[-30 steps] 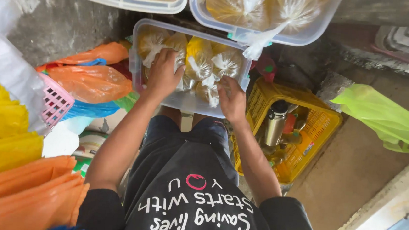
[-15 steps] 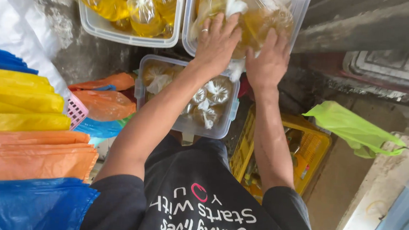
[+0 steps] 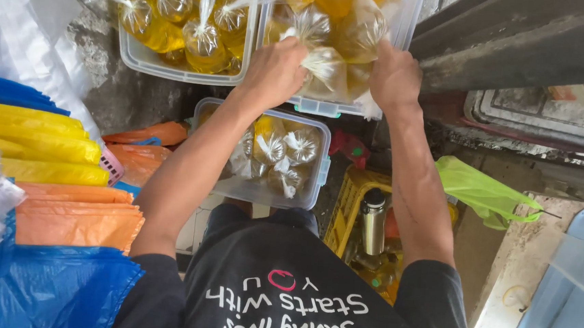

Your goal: Organizing plastic bags of oil into a container and leveling a large pile of rice using a wooden board.

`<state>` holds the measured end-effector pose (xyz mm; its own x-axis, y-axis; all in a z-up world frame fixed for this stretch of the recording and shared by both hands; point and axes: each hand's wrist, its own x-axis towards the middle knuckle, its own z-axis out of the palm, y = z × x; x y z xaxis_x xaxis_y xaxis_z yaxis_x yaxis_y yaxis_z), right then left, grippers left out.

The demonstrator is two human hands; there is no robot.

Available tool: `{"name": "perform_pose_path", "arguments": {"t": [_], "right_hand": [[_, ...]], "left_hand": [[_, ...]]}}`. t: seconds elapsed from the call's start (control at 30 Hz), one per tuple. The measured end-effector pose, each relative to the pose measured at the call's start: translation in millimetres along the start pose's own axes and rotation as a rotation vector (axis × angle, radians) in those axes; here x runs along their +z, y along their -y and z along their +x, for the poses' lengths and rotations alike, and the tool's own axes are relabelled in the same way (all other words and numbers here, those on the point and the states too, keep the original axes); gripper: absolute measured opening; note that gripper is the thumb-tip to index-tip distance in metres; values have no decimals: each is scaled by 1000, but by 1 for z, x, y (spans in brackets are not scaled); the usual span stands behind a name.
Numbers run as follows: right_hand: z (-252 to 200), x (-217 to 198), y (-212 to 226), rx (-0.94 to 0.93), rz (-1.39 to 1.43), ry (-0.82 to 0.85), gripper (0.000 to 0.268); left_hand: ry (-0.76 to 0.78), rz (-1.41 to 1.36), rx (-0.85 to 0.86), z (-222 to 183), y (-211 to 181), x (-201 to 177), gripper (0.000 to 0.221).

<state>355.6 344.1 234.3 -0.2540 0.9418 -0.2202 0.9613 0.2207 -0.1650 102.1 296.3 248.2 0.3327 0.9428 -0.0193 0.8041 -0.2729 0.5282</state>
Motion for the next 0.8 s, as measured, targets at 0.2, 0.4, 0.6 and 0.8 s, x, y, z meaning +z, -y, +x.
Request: {"name": "perform_pose_path", "arguments": {"t": [0.2, 0.4, 0.6, 0.8], "right_hand": [[-17, 32, 7, 37, 43, -5, 16], [-21, 15, 13, 78, -1, 157, 35], [-27, 39, 25, -116, 152, -748, 27], [-28, 52, 32, -24, 124, -786, 19]], "left_hand": [[163, 30, -185, -6, -1, 8, 23], [247, -40, -323, 11, -19, -2, 45], [-189, 2, -244, 82, -3, -5, 29], [-399, -69, -465, 216, 67, 53, 63]]}}
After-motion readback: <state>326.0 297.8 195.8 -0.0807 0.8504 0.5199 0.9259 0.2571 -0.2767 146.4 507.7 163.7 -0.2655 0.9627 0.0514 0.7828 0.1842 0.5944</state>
